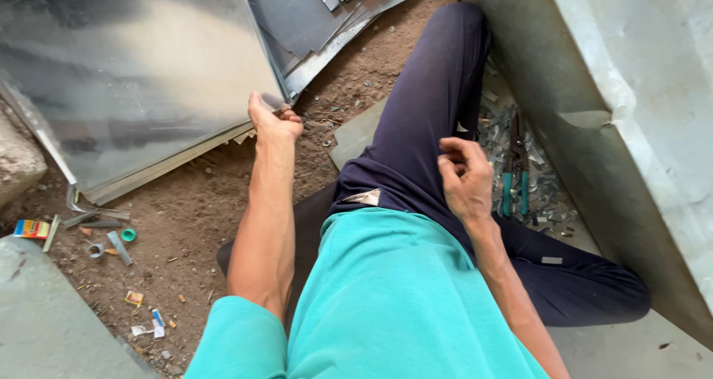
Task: The person sits on the ground and uses tin snips to cut a rectangular metal sheet into smaller pieces. After cutting, the person stacks the cut metal sheets on a pile to the left.
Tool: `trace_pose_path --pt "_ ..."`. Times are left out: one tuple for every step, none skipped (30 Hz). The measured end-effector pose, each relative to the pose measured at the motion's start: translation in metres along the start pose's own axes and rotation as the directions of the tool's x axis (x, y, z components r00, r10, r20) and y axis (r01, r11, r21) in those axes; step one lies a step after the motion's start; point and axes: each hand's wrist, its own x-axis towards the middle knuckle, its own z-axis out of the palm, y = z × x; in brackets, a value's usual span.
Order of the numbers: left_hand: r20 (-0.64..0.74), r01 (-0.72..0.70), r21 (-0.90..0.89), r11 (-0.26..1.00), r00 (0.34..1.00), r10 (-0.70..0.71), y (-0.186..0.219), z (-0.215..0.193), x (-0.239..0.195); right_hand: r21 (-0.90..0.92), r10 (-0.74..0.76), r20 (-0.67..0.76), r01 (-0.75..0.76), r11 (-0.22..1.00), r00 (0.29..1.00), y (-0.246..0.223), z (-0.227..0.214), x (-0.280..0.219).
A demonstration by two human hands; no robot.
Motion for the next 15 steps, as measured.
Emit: trace_pose_path --pt "0.014 -0.036 0.027 0.999 0.999 0.035 0.0 -0.002 0.004 0.037 0.029 0.027 -0.03 0.999 0.999 -0.003 0.003 0.004" --pt "0.029 -0.072 0.054 0.996 0.997 0.07 0.0 -0.004 0.006 0.073 0.056 0.055 -0.06 0.996 0.997 -0.005 0.005 0.008" --pt "0.088 -0.152 0.047 0.987 0.985 0.147 0.003 -0.005 0.008 0.114 0.081 0.083 -0.09 0.989 0.993 -0.009 0.009 0.013" --pt "0.147 -0.23 0.037 0.972 0.964 0.222 0.005 -0.005 0.005 0.135 0.071 0.133 -0.089 0.987 0.989 -0.012 0.015 0.019" --pt "0.206 -0.297 0.028 0.954 0.936 0.286 0.002 -0.005 0.003 0.149 0.065 0.176 -0.092 0.985 0.982 -0.015 0.018 0.024" --pt "0.227 -0.296 0.047 0.954 0.933 0.278 -0.002 -0.004 -0.004 0.162 0.058 0.22 -0.096 0.982 0.974 -0.018 0.022 0.029" --pt "0.243 -0.291 0.065 0.955 0.932 0.268 -0.009 -0.006 -0.013 0.167 0.04 0.26 -0.086 0.982 0.965 -0.021 0.026 0.033" --pt "0.258 -0.286 0.082 0.955 0.931 0.257 -0.017 -0.008 -0.027 0.172 0.022 0.301 -0.077 0.982 0.953 -0.025 0.033 0.038" --pt "0.324 -0.218 0.051 0.975 0.927 0.19 -0.024 -0.009 -0.041 0.181 0.002 0.337 -0.067 0.981 0.941 -0.03 0.041 0.043" --pt "0.389 -0.147 0.026 0.989 0.913 0.125 -0.033 -0.01 -0.055 0.231 0.035 0.384 -0.133 0.964 0.923 -0.035 0.047 0.048" --pt "0.517 -0.123 0.096 0.988 0.854 0.056 -0.047 -0.009 -0.071 0.272 0.071 0.421 -0.201 0.941 0.904 -0.039 0.049 0.053" --pt "0.629 -0.109 0.167 0.98 0.777 -0.021 -0.063 -0.008 -0.088 0.31 0.104 0.459 -0.269 0.912 0.882 -0.042 0.049 0.056" --pt "0.658 -0.026 0.175 0.984 0.747 -0.097 -0.086 -0.006 -0.105 0.401 0.107 0.449 -0.308 0.863 0.887 -0.041 0.043 0.058" --pt "0.684 0.057 0.185 0.981 0.709 -0.171 -0.109 -0.005 -0.12 0.489 0.11 0.438 -0.339 0.803 0.892 -0.039 0.034 0.06" --pt "0.661 0.111 0.232 0.966 0.711 -0.24 -0.125 -0.006 -0.135 0.577 0.107 0.429 -0.363 0.731 0.897 -0.039 0.028 0.061"
